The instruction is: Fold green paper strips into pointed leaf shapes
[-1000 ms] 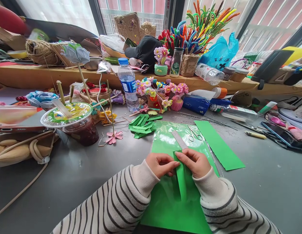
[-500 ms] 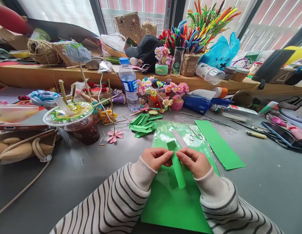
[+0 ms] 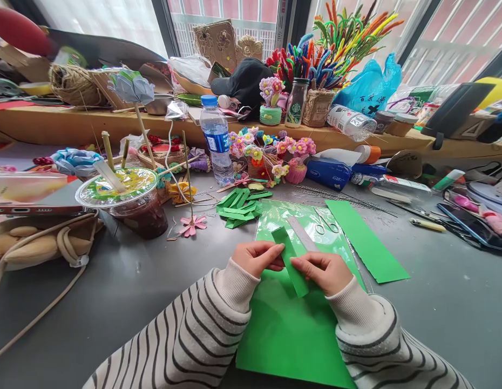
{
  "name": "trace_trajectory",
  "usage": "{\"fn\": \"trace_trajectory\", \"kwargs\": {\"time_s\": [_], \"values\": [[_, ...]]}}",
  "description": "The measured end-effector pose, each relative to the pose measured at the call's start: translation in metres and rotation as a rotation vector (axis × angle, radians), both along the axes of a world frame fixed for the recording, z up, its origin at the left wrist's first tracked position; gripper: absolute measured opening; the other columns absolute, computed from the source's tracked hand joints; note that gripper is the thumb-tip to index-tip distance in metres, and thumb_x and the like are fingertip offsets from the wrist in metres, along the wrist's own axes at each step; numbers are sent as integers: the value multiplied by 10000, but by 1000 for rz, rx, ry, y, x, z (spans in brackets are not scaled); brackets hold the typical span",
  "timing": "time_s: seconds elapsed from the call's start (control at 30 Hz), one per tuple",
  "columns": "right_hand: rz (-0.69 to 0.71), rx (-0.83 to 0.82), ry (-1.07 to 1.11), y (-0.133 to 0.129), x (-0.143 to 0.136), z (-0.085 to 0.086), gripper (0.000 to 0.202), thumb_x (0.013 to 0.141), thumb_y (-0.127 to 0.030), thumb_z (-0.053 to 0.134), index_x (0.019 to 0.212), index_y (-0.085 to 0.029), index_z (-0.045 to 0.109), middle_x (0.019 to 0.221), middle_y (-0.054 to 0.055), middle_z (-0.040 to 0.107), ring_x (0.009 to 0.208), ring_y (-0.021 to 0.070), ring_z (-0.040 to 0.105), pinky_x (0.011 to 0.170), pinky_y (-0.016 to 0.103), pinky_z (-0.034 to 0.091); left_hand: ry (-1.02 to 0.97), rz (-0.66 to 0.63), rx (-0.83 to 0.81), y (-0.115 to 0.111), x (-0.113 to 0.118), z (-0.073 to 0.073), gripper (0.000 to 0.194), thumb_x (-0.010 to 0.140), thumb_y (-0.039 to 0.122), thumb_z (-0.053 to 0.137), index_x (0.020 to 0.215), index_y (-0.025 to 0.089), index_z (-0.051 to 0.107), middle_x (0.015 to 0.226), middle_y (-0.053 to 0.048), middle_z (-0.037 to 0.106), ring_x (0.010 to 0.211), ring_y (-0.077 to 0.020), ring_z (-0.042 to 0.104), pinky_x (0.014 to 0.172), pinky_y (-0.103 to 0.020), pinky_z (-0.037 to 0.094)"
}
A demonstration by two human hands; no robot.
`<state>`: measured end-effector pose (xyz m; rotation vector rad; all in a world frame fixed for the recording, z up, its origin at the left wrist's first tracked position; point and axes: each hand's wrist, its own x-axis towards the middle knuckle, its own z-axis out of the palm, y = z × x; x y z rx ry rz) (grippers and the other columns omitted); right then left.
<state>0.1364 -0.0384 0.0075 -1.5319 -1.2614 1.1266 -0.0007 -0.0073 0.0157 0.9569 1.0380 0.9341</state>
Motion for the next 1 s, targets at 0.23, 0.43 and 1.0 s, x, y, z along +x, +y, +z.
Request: {"fn": "trace_trajectory", "kwargs": {"time_s": [0.23,0.43,1.0], "values": [[12,7,4,0,0,1,283,563,-372,582,458,-109,569,383,-35,390,389,65,323,374,203,237,18,-9,-21,1,-1,0,149,542,250,624,534,103,602,410,9,581,418,-106,559,462,-206,499],[5,14,-25,0,0,-1,285,560,-379,584,467,-111,573,387,-33,397,395,65,317,377,207,228,10,-12,-14,1,-1,-1,154,544,248,623,532,96,599,410,7,580,418,-105,560,454,-199,504],[10,25,-67,0,1,-2,286,560,-400,578,450,-136,561,384,-35,404,386,70,310,374,214,230,27,-2,8,0,1,-2,170,539,272,623,515,108,583,399,8,567,407,-107,549,450,-218,492]]}}
